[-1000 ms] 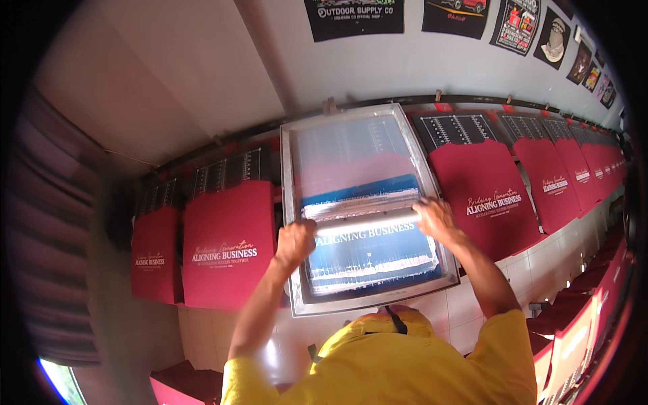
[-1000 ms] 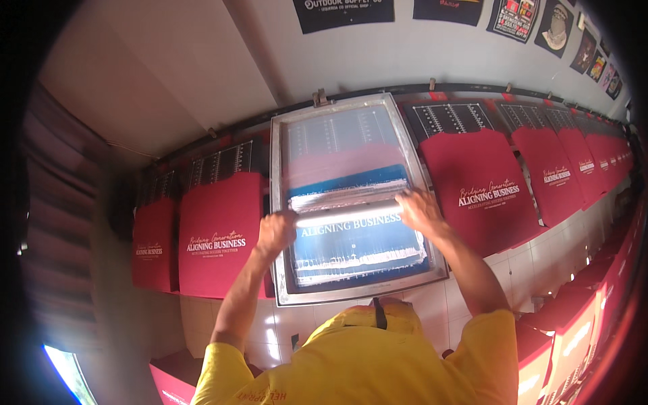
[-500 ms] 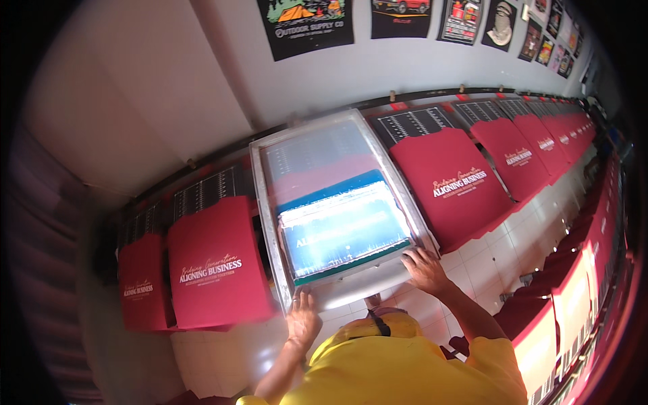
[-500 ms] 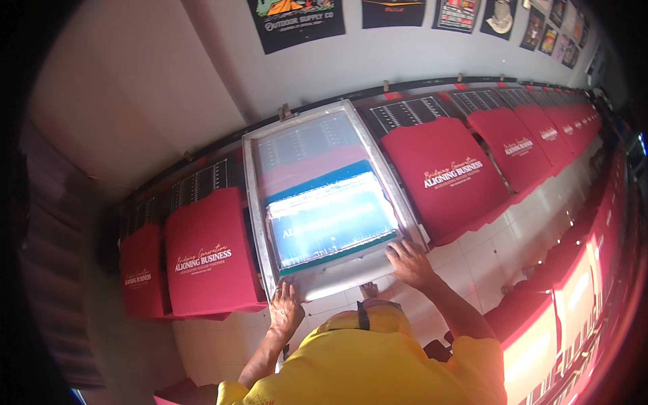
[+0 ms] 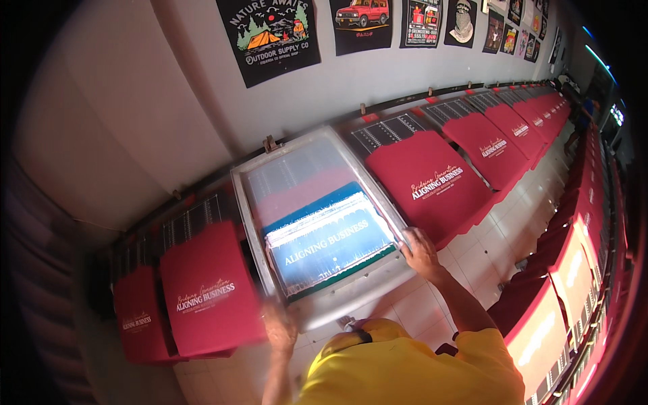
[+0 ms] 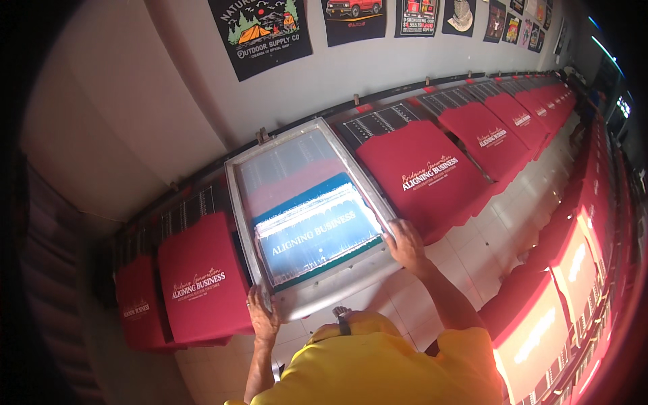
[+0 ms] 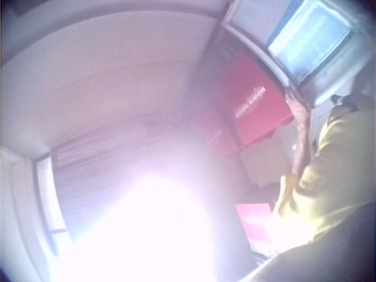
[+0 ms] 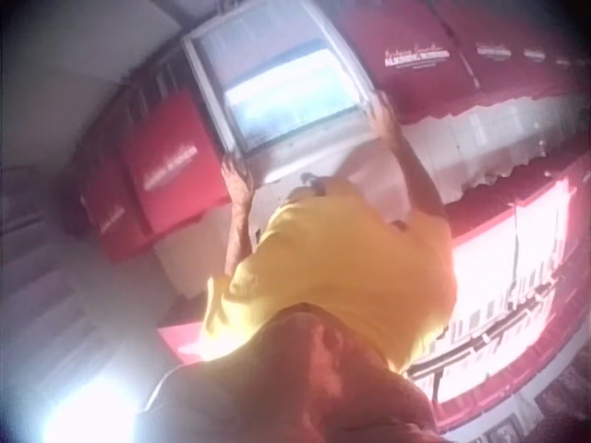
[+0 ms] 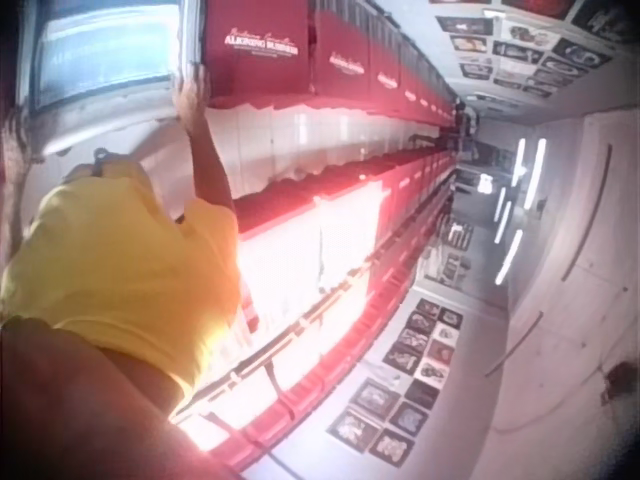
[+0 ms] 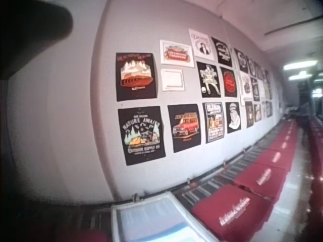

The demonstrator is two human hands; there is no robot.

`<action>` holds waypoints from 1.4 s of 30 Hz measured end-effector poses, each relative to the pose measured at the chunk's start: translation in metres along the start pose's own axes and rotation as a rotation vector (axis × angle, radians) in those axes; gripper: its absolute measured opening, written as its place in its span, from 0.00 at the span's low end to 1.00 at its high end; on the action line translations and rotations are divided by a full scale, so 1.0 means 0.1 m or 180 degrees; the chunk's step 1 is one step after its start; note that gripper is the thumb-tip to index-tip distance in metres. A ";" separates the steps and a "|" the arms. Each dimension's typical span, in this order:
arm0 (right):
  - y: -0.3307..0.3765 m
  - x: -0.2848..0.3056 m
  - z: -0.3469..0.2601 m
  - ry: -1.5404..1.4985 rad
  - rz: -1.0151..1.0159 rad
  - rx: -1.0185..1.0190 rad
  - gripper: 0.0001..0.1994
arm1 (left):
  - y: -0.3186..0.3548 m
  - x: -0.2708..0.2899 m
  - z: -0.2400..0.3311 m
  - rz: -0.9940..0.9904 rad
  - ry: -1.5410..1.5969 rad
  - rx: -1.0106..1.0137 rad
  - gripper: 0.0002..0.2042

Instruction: The person applies ink to a screen and uses a squeegee to print a logo onto several red shirts lined up on a rack.

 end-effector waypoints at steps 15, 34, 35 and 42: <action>-0.14 -0.78 0.77 -0.0190 -0.0240 -0.1428 0.10 | -0.01 -0.17 -1.07 -0.0186 0.1556 0.2034 0.15; -0.12 -1.03 1.30 -0.0398 -0.0819 -0.1472 0.17 | -0.01 0.20 -1.05 0.0394 0.1585 0.1977 0.12; -0.07 -1.09 1.36 -0.0452 -0.0940 -0.1617 0.17 | -0.01 0.17 -1.00 0.0417 0.1637 0.2060 0.13; 0.06 -1.24 1.37 -0.1151 -0.0427 -0.1773 0.15 | -0.03 0.28 -0.74 0.0944 0.1966 0.2559 0.16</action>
Point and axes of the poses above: each hand's wrist, its own y-axis away from the middle knuckle, its own x-axis out of the back of the hand, z = x × y, the point moved 9 cm from there along -y, towards the middle knuckle, and after that the axes turned 8 degrees about y, right-handed, at the moved point
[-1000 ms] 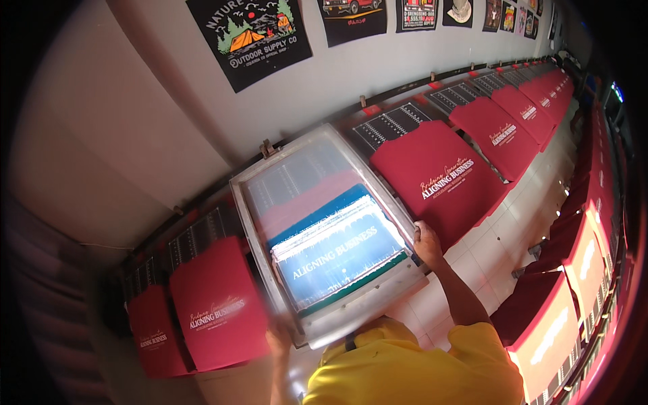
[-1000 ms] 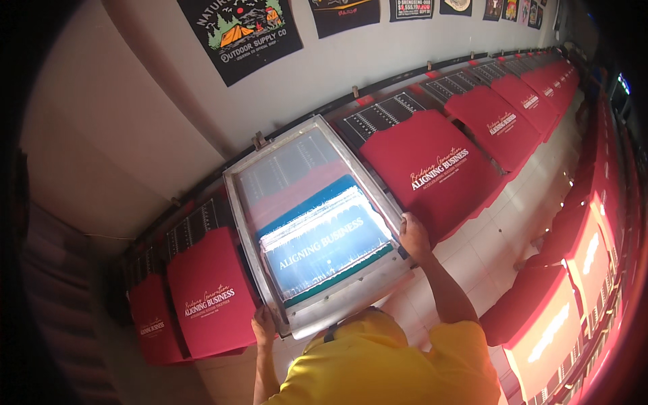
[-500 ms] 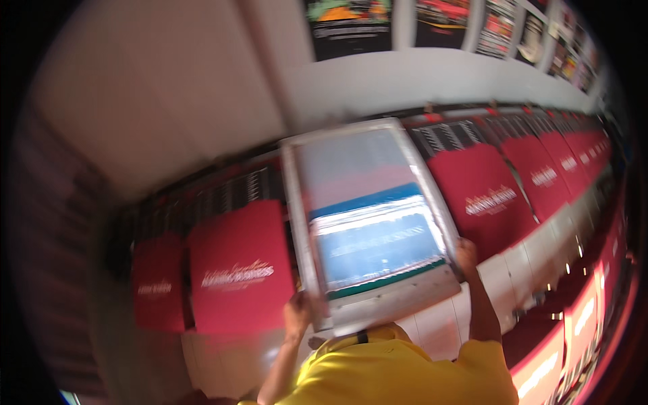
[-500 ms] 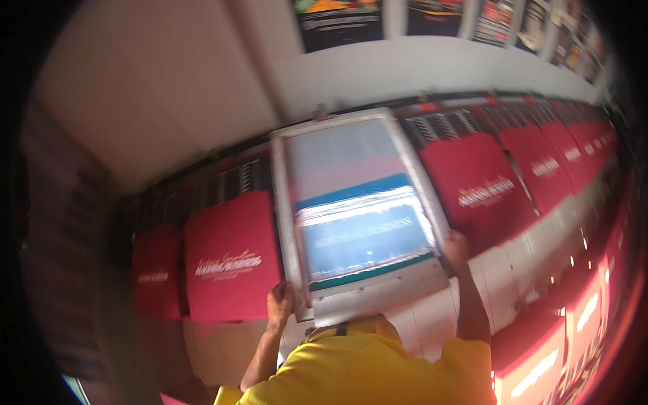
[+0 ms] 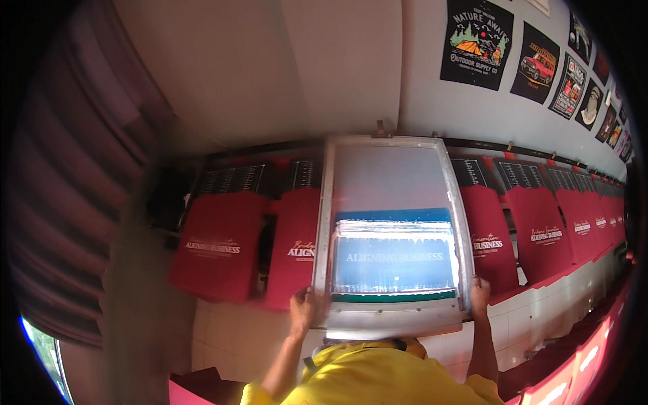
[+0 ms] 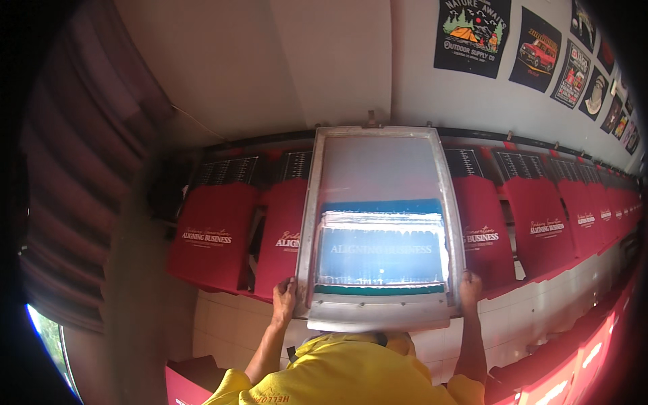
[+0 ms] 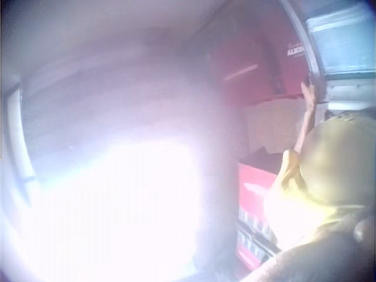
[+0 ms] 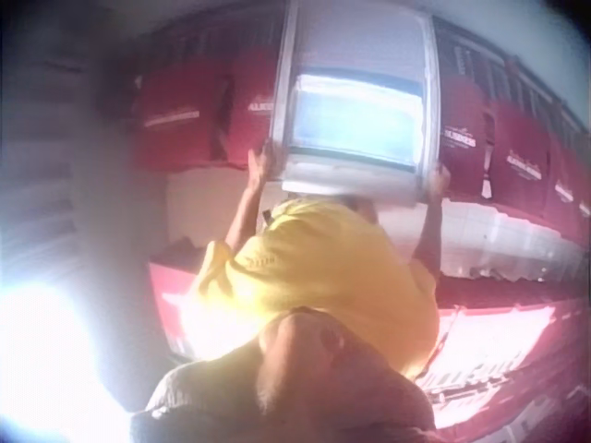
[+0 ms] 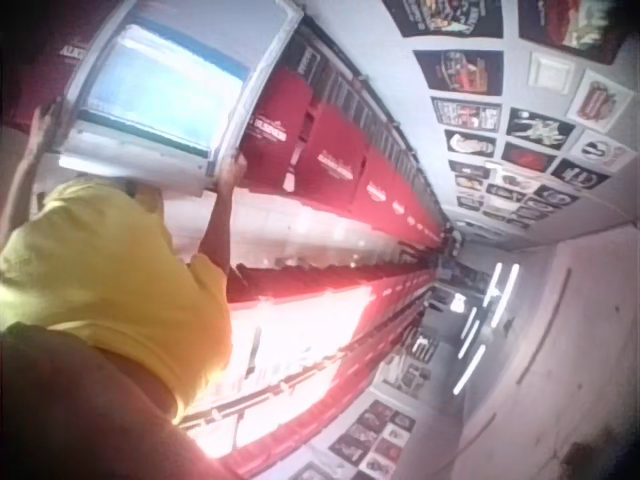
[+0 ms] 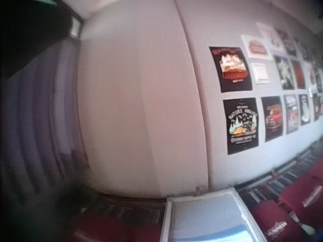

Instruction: The person applies ink to a screen and uses a squeegee to print a logo onto several red shirts lined up on a rack.

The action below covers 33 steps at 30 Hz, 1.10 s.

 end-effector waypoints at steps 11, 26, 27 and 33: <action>-0.05 0.21 -0.38 -0.0017 -0.0100 0.0272 0.15 | 0.07 -0.18 0.14 0.0053 -0.0318 -0.0313 0.19; 0.02 0.15 -0.35 0.0062 -0.0012 0.0245 0.15 | -0.05 -0.06 -0.12 -0.0048 -0.0679 -0.0304 0.16; 0.02 0.16 -0.36 0.0064 0.0041 0.0274 0.15 | -0.05 -0.04 -0.17 -0.0044 -0.0606 -0.0252 0.16; 0.01 0.21 -0.41 0.0130 0.0030 0.0359 0.14 | 0.03 -0.11 -0.01 -0.0078 -0.0601 -0.0150 0.16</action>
Point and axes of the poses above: each hand's wrist, its own y-axis away from the middle knuckle, its own x-axis out of the back of the hand, z = x × y, the point moved 9 cm from there along -y, towards the middle knuckle, and after that the axes turned 8 degrees about y, right-handed, at the moved point
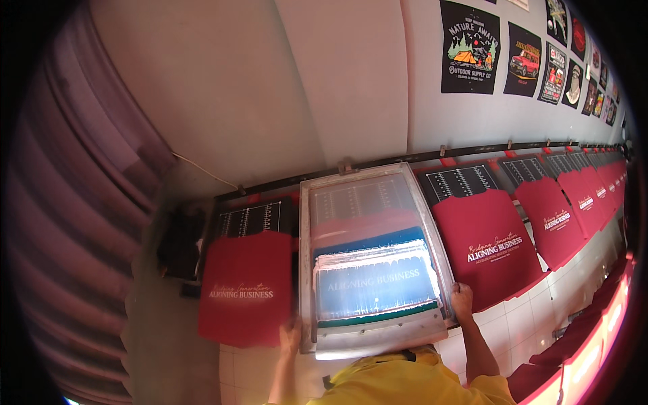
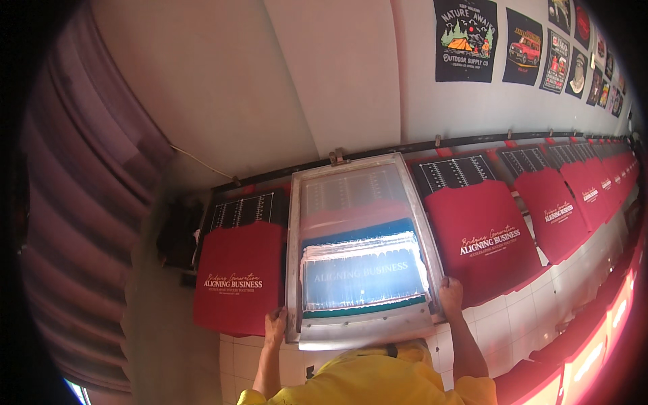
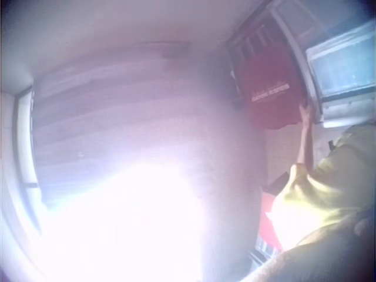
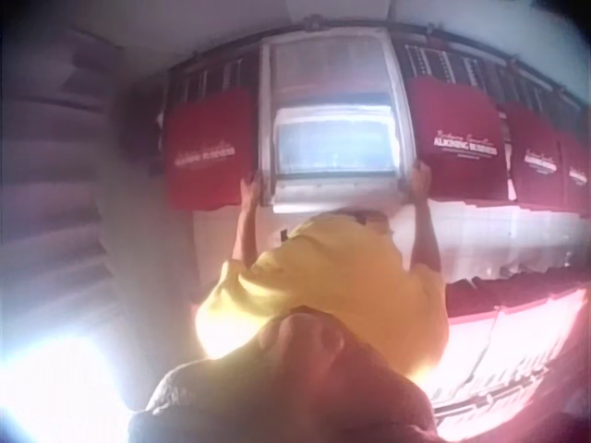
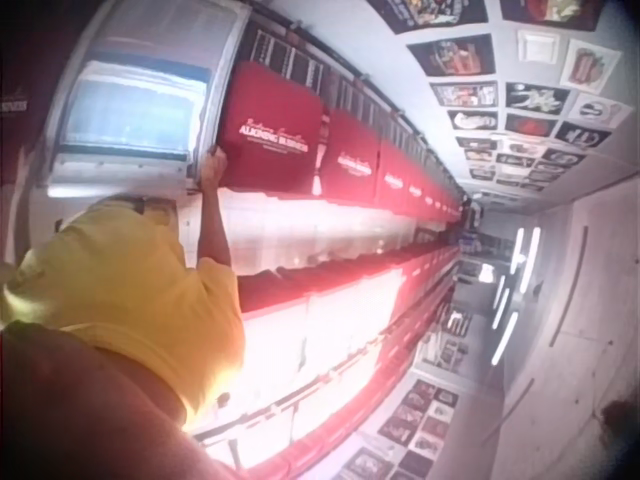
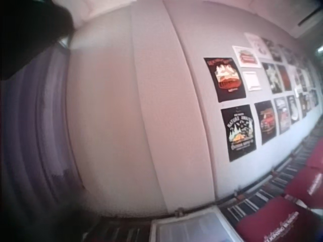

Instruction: The person applies ink to a screen and uses a squeegee to print a logo onto several red shirts lined up on a rack.

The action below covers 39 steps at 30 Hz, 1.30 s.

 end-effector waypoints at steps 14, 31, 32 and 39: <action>0.02 -0.02 -0.13 0.0207 -0.0116 -0.0267 0.15 | -0.32 0.04 -0.36 -0.0239 -0.1142 -0.0180 0.16; 1.09 0.43 -1.28 0.1211 -0.1821 0.2971 0.33 | 1.27 -0.69 1.04 -0.2104 -0.2706 -0.2567 0.28; 1.08 0.39 -1.30 0.1303 -0.1891 0.2947 0.35 | 1.20 -0.70 0.95 -0.2065 -0.2773 -0.2531 0.29; 0.64 0.23 -1.36 0.1567 -0.1466 0.2525 0.20 | 0.73 -0.97 1.08 -0.1333 -0.2914 -0.2188 0.10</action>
Point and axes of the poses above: each hand's wrist, its own y-axis away from the middle knuckle, its own x-axis out of the back of the hand, z = x × y, the point moved 9 cm from there along -y, towards the middle knuckle, and after that the axes turned 8 degrees about y, right-handed, at the moved point
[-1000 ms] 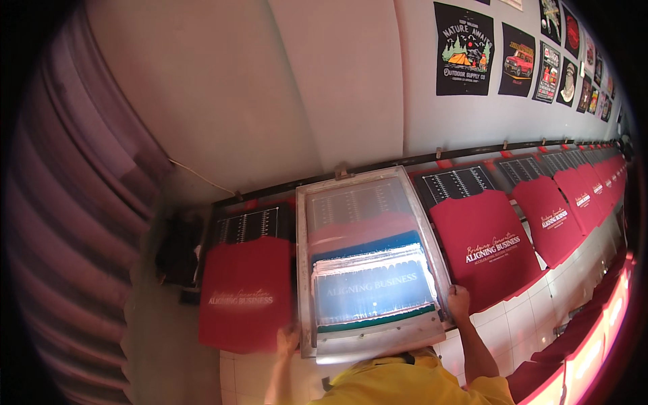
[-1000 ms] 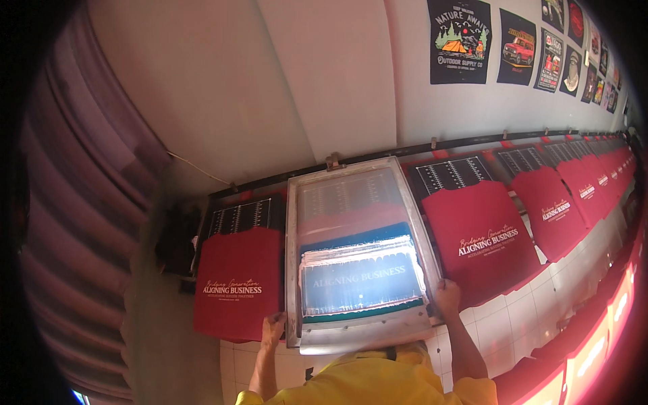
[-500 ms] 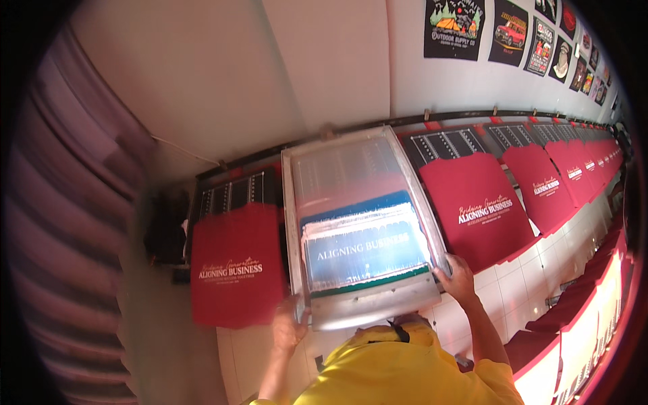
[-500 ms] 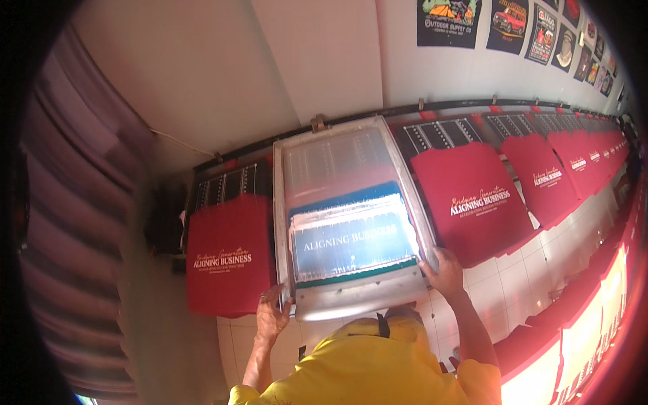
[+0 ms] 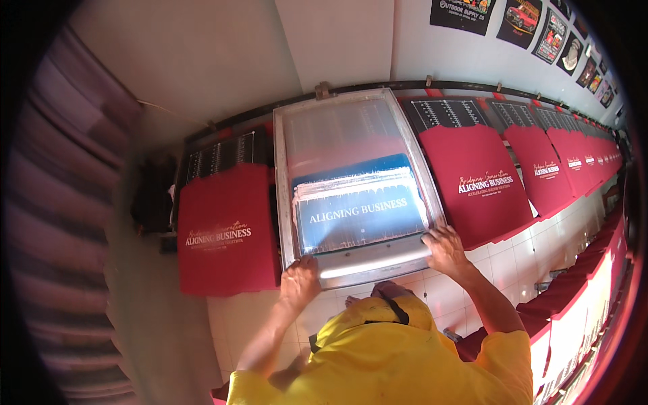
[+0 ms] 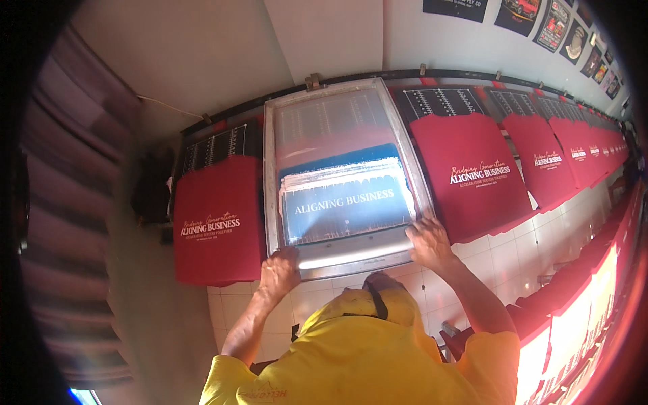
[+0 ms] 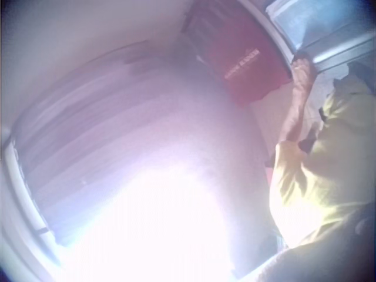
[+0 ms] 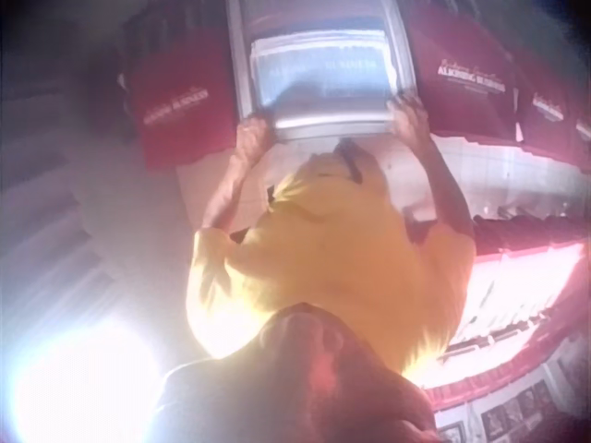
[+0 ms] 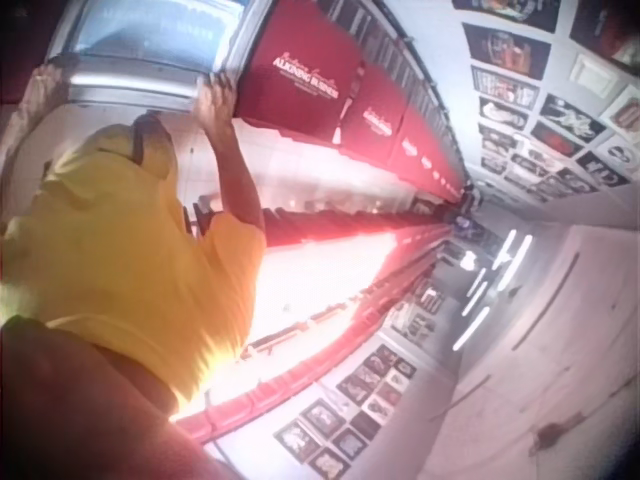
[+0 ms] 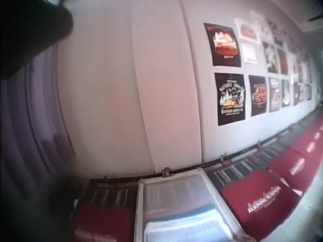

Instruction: The person applies ink to a screen and uses a squeegee to print a logo onto several red shirts lined up on a rack.

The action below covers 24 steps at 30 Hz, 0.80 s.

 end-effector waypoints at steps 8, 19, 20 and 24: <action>0.31 0.10 -0.15 -0.0187 0.0712 0.0152 0.18 | 0.25 -0.08 0.10 0.0443 -0.0124 -0.0240 0.12; -0.74 -0.07 0.25 0.0085 0.0785 0.0198 0.10 | -0.69 0.02 -0.35 0.0725 -0.0116 -0.0494 0.08; -0.89 -0.12 0.33 0.0188 0.0889 0.0173 0.09 | -0.87 0.06 -0.39 0.0749 -0.0088 -0.0546 0.07; -1.48 -0.17 0.56 0.0230 0.0371 -0.0053 0.10 | -1.36 0.07 -0.71 0.0541 -0.0027 -0.0283 0.08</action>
Point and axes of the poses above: each hand's wrist, its own y-axis away from the middle knuckle, its own x-axis out of the back of the hand, z = x × y, the point moved 9 cm from there along -y, towards the middle knuckle, and after that the axes turned 8 degrees about y, right-handed, at the moved point
